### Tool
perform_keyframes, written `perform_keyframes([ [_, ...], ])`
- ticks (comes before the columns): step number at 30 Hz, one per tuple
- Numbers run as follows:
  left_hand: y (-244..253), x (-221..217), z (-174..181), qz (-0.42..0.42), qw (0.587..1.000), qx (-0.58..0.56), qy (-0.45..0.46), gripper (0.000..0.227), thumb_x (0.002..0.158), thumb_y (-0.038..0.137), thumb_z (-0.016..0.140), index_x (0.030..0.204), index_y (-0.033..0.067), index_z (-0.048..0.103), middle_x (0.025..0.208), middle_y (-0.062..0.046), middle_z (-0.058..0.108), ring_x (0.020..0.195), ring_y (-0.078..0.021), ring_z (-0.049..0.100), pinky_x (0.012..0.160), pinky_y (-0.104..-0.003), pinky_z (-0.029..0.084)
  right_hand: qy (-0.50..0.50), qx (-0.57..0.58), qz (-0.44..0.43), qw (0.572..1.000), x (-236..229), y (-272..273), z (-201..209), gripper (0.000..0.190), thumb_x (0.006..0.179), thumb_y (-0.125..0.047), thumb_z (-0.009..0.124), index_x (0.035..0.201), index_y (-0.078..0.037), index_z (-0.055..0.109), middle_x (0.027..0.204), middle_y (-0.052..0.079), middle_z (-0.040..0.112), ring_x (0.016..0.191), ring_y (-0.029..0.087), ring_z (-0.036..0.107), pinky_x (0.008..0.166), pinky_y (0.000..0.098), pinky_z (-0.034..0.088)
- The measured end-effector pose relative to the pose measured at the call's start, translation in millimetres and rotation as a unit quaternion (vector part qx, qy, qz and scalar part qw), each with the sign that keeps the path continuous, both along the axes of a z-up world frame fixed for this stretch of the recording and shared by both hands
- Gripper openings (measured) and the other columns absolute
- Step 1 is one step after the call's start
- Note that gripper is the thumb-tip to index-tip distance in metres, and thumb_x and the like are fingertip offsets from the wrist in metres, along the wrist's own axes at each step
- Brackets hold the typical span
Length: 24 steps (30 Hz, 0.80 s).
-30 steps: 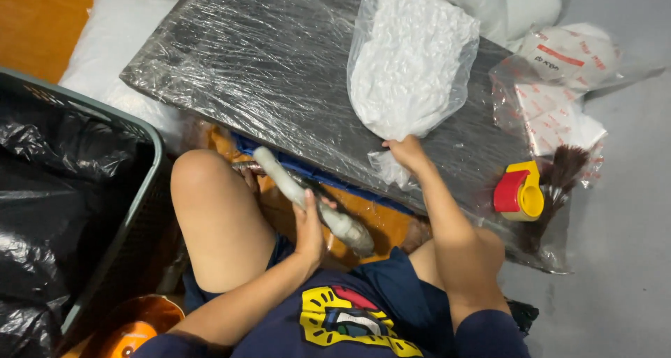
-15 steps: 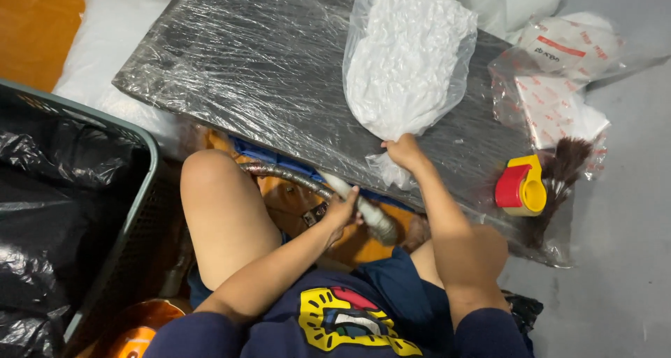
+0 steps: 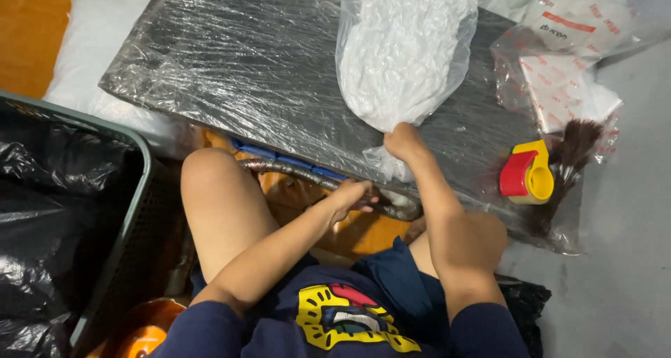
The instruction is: Packaging white snacks into clear plastic bags, sealing them with tape, and then placing the sealed bags into black shipping mailers.
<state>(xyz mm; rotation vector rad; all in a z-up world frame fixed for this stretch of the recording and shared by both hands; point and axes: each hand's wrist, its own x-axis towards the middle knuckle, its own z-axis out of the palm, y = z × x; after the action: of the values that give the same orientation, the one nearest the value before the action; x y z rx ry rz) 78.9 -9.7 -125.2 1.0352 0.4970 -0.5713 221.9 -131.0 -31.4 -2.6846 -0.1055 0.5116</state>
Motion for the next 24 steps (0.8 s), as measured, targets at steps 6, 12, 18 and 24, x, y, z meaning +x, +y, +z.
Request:
perform_keyframes([
  [6,-9,3,-13,0.036,0.999,-0.04,-0.003,0.038,0.084,0.01,0.062,0.114,-0.0117,0.058,0.108,-0.024,0.07,0.095,-0.0326,0.076,0.073,-0.046,0.065,-0.022,-0.048,0.004,0.999,1,1,-4,0.048,0.096,-0.021,0.05,0.11,0.021,0.068,0.109,0.04,0.068,0.112,0.048,0.066,0.088,0.0535,0.058],
  [12,-20,11,-16,0.023,1.0,-0.003,0.012,0.042,0.086,0.02,0.063,0.111,-0.0143,0.062,0.101,-0.023,0.07,0.091,-0.0325,0.076,0.072,-0.046,0.065,-0.009,-0.18,0.007,0.984,-15,19,25,0.043,0.095,-0.017,0.046,0.11,0.015,0.072,0.106,0.033,0.072,0.109,0.045,0.07,0.088,0.0563,0.057],
  [18,-30,14,-5,0.048,0.999,-0.015,0.014,0.049,0.087,0.023,0.064,0.115,-0.0171,0.058,0.101,-0.027,0.068,0.092,-0.037,0.075,0.069,-0.052,0.064,-0.008,-0.3,0.044,0.953,-20,33,33,0.045,0.098,-0.019,0.042,0.112,0.008,0.075,0.115,0.027,0.074,0.119,0.04,0.068,0.098,0.0542,0.053],
  [24,-5,-28,73,0.011,0.997,0.009,-0.074,0.073,0.086,0.024,0.065,0.139,-0.022,0.045,0.123,-0.04,0.06,0.098,-0.0423,0.071,0.069,-0.049,0.064,0.007,-0.377,0.086,0.922,-28,46,57,0.043,0.099,-0.01,0.045,0.125,0.013,0.071,0.123,0.03,0.073,0.123,0.045,0.064,0.102,0.0569,0.049],
])
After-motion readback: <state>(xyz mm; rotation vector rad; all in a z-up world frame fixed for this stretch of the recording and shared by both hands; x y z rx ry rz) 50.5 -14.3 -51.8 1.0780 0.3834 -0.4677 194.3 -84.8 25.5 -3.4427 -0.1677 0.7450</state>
